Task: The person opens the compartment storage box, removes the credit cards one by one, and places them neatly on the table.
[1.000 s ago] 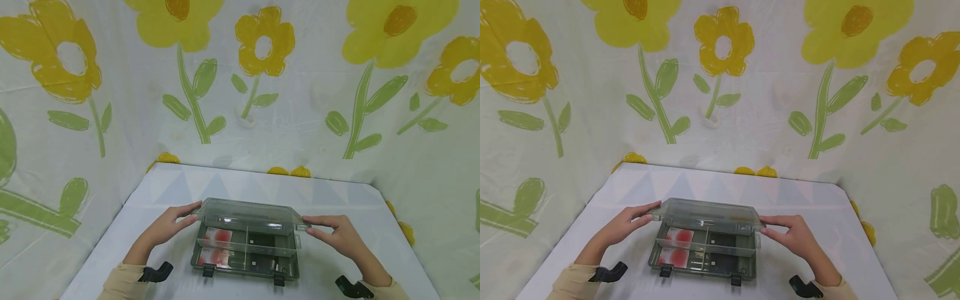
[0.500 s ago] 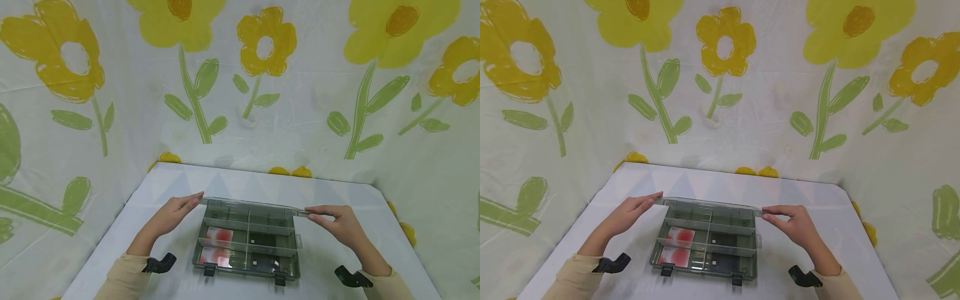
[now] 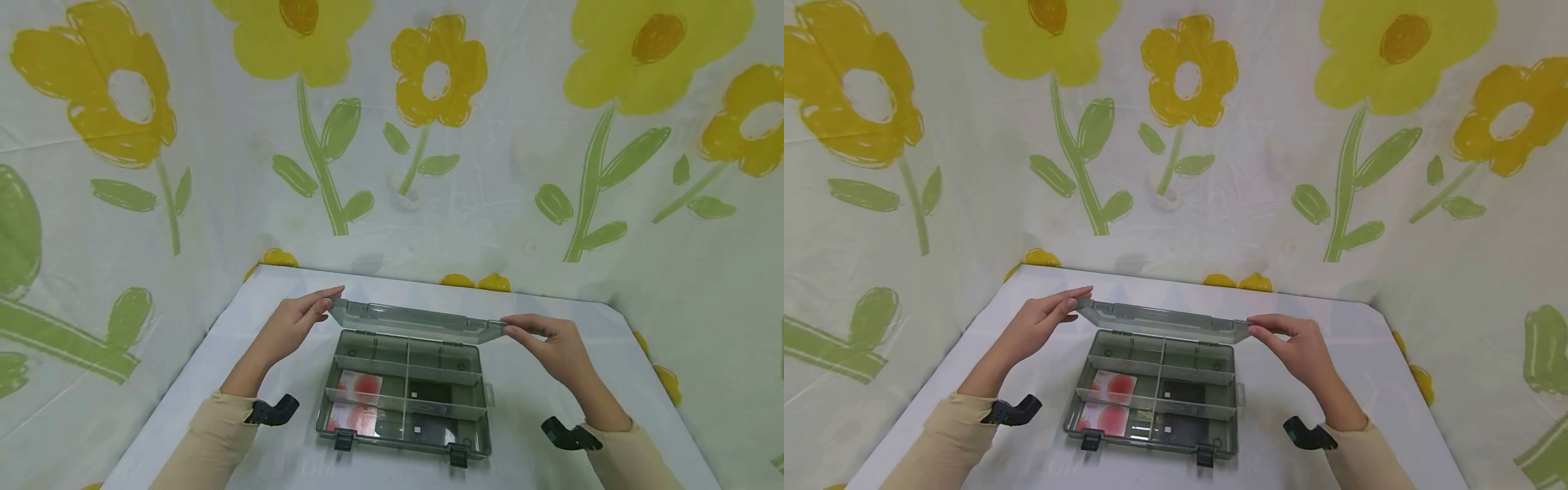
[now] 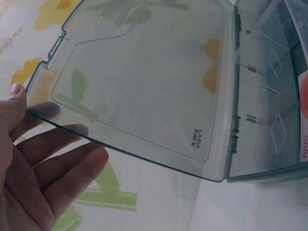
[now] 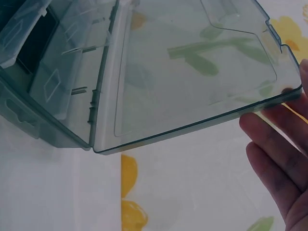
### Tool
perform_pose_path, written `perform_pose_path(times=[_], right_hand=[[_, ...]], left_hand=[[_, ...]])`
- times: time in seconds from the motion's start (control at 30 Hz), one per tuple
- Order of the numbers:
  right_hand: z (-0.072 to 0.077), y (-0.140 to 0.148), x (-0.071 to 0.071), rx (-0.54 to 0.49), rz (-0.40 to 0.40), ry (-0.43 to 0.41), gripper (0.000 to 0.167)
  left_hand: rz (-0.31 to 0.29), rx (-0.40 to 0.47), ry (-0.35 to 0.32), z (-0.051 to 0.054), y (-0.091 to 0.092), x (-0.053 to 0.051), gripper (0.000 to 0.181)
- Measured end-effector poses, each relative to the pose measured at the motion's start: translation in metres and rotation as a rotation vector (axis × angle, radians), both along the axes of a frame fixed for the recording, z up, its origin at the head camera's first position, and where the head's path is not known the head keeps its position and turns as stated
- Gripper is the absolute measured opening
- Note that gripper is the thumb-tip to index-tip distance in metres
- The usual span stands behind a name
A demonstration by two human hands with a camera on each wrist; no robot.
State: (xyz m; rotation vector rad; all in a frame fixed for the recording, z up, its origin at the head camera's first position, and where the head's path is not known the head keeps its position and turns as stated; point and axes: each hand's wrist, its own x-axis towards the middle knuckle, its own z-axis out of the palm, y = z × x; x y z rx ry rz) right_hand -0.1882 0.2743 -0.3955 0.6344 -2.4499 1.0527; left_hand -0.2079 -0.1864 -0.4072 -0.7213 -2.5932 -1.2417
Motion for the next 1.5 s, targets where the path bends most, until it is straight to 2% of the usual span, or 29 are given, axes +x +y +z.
perform_pose_path(times=[0.23, 0.4, 0.5, 0.67, 0.93, 1.03, 1.17, 1.33, 1.5], right_hand=[[0.004, 0.0, -0.01, -0.02, 0.112, 0.125, 0.034], [0.005, 0.005, -0.014, -0.026, 0.208, 0.136, 0.039], [0.004, 0.007, -0.018, -0.014, 0.237, 0.141, 0.041], [0.002, 0.006, -0.024, -0.015, 0.213, 0.177, 0.044], [-0.003, 0.0, -0.035, -0.049, 0.129, 0.217, 0.038], [-0.004, -0.001, -0.04, -0.055, 0.106, 0.223, 0.038], [-0.004, -0.004, -0.045, -0.078, 0.102, 0.206, 0.037], [-0.008, -0.008, -0.05, -0.12, 0.103, 0.152, 0.039], [-0.006, -0.019, -0.05, -0.151, 0.08, 0.119, 0.043]], left_hand=[[0.058, 0.021, 0.091, 0.006, 0.006, -0.006, 0.033], [0.083, 0.051, 0.115, 0.008, 0.008, -0.011, 0.03], [0.097, 0.076, 0.111, 0.009, 0.009, -0.014, 0.03], [0.106, 0.138, 0.105, 0.009, 0.011, -0.019, 0.029], [0.11, 0.228, 0.135, 0.004, 0.014, -0.024, 0.03], [0.103, 0.224, 0.145, 0.001, 0.013, -0.026, 0.032], [0.103, 0.163, 0.137, -0.005, 0.011, -0.03, 0.039], [0.058, 0.079, 0.08, -0.01, 0.01, -0.034, 0.055], [0.02, 0.087, 0.014, -0.012, 0.011, -0.037, 0.069]])
